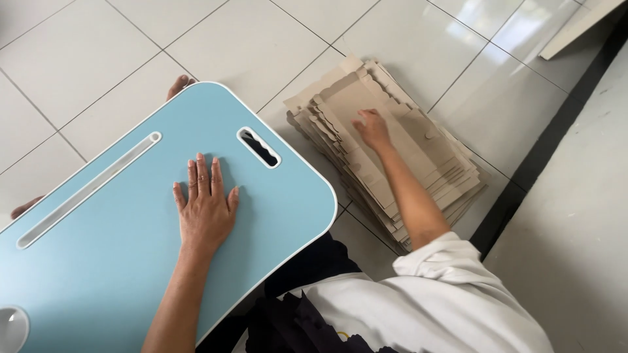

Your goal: Folding cardboard templates into small boxes on a lap desk

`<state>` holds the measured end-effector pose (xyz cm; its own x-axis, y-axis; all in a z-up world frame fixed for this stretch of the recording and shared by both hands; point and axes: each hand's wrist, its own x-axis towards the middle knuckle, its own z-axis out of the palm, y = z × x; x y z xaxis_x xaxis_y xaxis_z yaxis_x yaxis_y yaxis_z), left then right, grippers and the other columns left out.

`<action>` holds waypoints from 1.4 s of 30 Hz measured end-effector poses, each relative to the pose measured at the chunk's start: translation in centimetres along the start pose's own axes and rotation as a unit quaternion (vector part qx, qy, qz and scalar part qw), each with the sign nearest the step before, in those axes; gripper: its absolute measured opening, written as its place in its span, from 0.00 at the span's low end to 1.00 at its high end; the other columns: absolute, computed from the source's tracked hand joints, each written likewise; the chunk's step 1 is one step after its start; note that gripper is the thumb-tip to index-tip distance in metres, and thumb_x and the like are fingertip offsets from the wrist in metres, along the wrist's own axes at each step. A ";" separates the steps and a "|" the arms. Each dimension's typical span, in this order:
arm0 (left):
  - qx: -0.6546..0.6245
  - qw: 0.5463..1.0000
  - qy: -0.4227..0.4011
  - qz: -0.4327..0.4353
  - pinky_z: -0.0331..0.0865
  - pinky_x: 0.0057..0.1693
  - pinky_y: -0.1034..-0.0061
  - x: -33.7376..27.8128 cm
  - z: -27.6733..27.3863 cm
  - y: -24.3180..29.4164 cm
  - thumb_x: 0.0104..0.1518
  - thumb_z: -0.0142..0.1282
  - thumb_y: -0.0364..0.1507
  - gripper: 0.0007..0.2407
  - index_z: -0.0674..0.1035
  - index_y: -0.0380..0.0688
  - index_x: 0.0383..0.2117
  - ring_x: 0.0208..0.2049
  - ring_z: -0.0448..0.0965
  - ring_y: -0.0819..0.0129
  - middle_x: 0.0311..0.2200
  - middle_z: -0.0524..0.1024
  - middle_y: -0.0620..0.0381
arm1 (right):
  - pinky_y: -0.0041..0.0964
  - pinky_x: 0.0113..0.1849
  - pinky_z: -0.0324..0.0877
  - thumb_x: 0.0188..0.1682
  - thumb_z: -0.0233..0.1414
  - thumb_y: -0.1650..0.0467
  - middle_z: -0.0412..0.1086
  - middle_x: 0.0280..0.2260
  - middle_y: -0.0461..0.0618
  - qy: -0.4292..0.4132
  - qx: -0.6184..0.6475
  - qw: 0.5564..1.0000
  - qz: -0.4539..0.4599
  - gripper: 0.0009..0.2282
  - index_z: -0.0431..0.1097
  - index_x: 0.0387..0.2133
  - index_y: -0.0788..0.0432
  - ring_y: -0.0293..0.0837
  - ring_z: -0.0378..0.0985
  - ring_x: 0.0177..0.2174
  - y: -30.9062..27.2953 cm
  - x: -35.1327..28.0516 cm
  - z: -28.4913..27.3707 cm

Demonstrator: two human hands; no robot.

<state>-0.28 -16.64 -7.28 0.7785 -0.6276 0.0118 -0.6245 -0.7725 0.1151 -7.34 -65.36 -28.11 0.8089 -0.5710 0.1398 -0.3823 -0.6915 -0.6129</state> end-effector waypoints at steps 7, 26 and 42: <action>-0.006 1.000 -0.002 0.007 0.31 0.70 0.42 0.1 -0.5 0.6 0.68 0.25 0.49 0.29 0.48 0.51 0.73 0.75 0.35 0.55 0.74 0.39 0.48 | 0.61 0.59 0.58 0.52 0.51 0.49 0.49 0.66 0.59 -0.052 -0.067 0.985 0.148 0.36 0.55 0.67 0.60 0.59 0.52 0.66 -5.0 -0.2 3.4; -0.003 1.000 0.017 0.005 0.34 0.70 0.42 0.0 0.4 -0.2 0.67 0.25 0.50 0.28 0.50 0.56 0.72 0.74 0.36 0.59 0.75 0.40 0.52 | 0.54 0.34 0.72 0.54 0.47 0.67 0.69 0.30 0.59 0.063 -0.111 0.991 0.038 0.10 0.72 0.32 0.63 0.61 0.78 0.33 -3.9 1.4 -0.9; -0.385 0.890 0.183 0.163 0.57 0.68 0.54 -2.2 -3.9 0.7 0.62 0.51 0.31 0.27 0.58 0.45 0.70 0.70 0.52 0.47 0.71 0.52 0.46 | 0.35 0.26 0.70 0.54 0.55 0.75 0.70 0.26 0.50 0.273 0.091 0.858 -0.425 0.06 0.71 0.27 0.61 0.47 0.72 0.23 -32.5 -6.2 -19.8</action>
<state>-2.16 -15.38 -3.34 0.6204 -0.6231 0.4763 -0.7022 -0.1710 0.6911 -8.73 -48.11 6.36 0.4119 -0.0514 0.9098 0.3573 -0.9093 -0.2132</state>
